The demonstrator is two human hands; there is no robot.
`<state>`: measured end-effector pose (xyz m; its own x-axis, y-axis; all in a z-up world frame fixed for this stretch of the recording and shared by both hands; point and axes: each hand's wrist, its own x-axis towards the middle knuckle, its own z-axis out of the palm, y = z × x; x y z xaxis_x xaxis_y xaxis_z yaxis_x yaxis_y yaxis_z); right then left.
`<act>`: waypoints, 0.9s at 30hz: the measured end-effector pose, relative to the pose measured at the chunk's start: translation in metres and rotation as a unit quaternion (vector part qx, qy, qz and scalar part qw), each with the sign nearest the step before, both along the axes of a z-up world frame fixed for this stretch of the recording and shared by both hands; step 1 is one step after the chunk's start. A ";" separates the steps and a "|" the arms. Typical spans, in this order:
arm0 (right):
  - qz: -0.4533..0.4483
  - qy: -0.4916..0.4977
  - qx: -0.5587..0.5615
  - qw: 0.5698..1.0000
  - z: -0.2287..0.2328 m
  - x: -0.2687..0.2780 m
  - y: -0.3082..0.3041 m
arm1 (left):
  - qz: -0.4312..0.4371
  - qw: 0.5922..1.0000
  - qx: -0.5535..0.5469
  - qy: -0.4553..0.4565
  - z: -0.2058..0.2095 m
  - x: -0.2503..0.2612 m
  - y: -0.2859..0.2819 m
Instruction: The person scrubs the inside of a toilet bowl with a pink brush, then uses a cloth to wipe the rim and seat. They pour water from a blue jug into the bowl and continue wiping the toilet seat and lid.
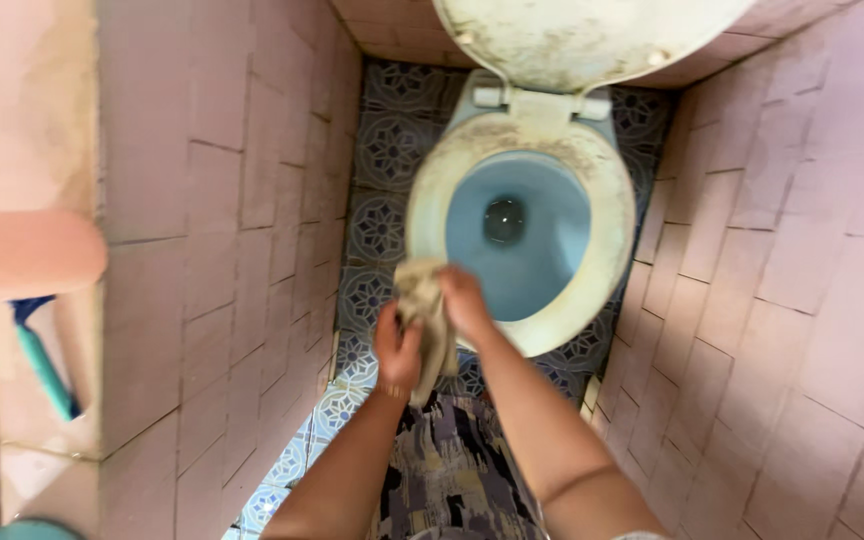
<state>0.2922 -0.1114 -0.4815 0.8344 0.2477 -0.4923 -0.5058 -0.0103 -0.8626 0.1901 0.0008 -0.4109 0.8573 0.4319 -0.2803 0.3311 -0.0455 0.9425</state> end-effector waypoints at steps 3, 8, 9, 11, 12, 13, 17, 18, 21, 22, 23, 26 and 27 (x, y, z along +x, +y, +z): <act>-0.065 -0.233 -0.229 0.943 0.006 0.104 0.014 | -0.035 0.999 -0.025 -0.016 -0.003 0.097 0.019; -0.153 -0.285 -0.312 0.893 0.051 0.205 0.033 | -0.162 0.977 0.139 0.007 0.005 0.221 0.039; -0.096 -0.283 -0.376 0.877 0.058 0.212 0.034 | -0.210 0.959 0.187 0.015 0.007 0.228 0.043; 0.041 -0.263 -0.489 0.831 0.064 0.210 0.040 | -0.326 0.890 0.305 0.097 0.008 0.229 0.048; 0.115 -0.247 -0.534 0.800 0.062 0.206 0.046 | -0.381 0.841 0.361 0.136 0.007 0.227 0.051; 0.189 -0.229 -0.575 0.763 0.058 0.200 0.049 | -0.373 0.850 0.349 0.128 0.005 0.223 0.052; 0.115 -0.253 -0.538 0.796 0.031 0.168 0.055 | -0.317 0.896 0.303 0.074 -0.011 0.186 0.044; 0.105 -0.269 -0.536 0.794 0.025 0.158 0.056 | -0.292 0.909 0.294 0.053 -0.014 0.174 0.041; 0.101 -0.327 -0.509 0.790 0.011 0.118 0.052 | -0.249 0.919 0.304 0.035 -0.027 0.132 0.038; 0.122 -0.308 -0.501 0.799 0.010 0.103 0.051 | -0.227 0.926 0.300 0.035 -0.030 0.115 0.037; 0.143 -0.288 -0.493 0.808 0.010 0.088 0.049 | -0.204 0.933 0.296 0.034 -0.031 0.099 0.032; 0.202 -0.306 -0.460 0.809 0.020 0.038 0.031 | -0.141 0.949 0.269 0.088 -0.028 0.047 0.012; 0.236 -0.304 -0.448 0.807 0.026 0.023 0.023 | -0.120 0.953 0.257 0.108 -0.024 0.033 0.007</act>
